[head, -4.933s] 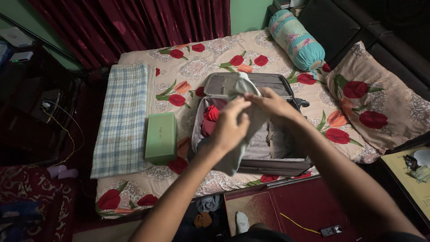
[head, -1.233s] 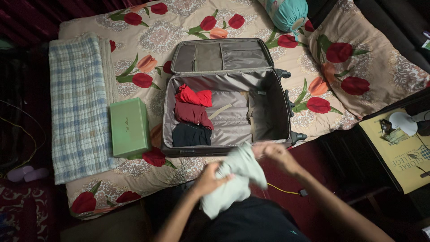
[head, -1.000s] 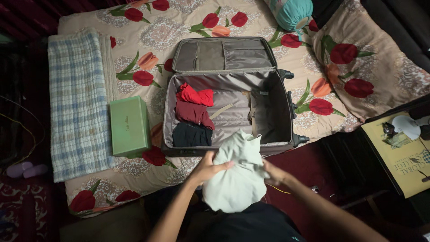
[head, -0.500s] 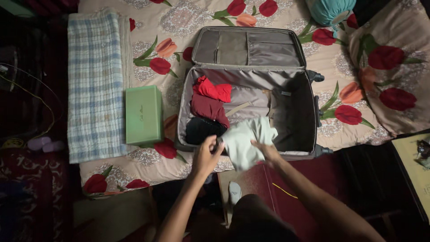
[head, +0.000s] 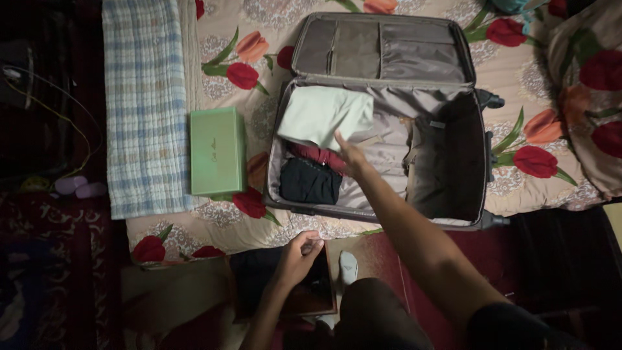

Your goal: The person opens a suitcase on a bed, then retrieves folded clothes from a drawer and places them into the suitcase. They fold and pack several shirts and pants one by one.

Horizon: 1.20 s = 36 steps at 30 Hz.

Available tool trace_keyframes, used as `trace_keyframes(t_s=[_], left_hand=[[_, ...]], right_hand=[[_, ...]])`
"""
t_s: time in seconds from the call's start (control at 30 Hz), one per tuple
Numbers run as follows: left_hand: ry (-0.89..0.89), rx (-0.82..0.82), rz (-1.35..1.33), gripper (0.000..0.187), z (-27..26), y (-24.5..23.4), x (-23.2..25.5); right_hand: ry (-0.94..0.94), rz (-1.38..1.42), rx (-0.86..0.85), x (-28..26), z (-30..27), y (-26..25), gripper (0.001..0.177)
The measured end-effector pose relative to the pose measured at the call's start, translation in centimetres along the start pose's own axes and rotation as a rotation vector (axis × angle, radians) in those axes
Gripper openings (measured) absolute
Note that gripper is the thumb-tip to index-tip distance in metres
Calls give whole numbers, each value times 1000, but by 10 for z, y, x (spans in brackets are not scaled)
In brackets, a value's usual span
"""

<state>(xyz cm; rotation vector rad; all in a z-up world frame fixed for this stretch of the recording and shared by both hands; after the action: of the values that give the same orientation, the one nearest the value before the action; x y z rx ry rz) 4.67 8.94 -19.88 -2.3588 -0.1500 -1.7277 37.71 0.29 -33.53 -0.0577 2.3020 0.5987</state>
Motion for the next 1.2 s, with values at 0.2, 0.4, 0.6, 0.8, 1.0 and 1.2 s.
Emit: trace_keyframes(t_s=[0.2,0.4,0.6,0.8,1.0,1.2], left_hand=[[-231,0,161,42,-25,-2,-4],[-202,-142,258,39,-31,2,-43],[-102,-183,-171,22,-5,-17,-140],[-126,-101,-97,17,3,-90,-211],[-89,37,-73,20,-16,-138,-307],[-113,52,261,17,-34,-138,-449]], right_hand=[[61,8,222,113,-62,-64,67],[-69,-21,229,141,-112,-89,21],[-366,-111,60,142,-151,-92,14],[-179,-205,287,227,-224,-78,17],[-8,-182,343,362,-273,-66,20],[51,-84,257,438,-252,-59,17]])
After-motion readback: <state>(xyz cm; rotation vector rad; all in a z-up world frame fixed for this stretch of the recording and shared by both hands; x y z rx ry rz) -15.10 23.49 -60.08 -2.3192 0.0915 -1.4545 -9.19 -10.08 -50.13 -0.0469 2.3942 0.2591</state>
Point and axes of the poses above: each hand's wrist, its own z-axis towards the middle knuckle, its own y-axis out of the palm, x = y × z, the point moved 1 cm from there along z, towards the middle knuckle, and after that the axes turned 7 degrees about -z, right-handed, at the moved point
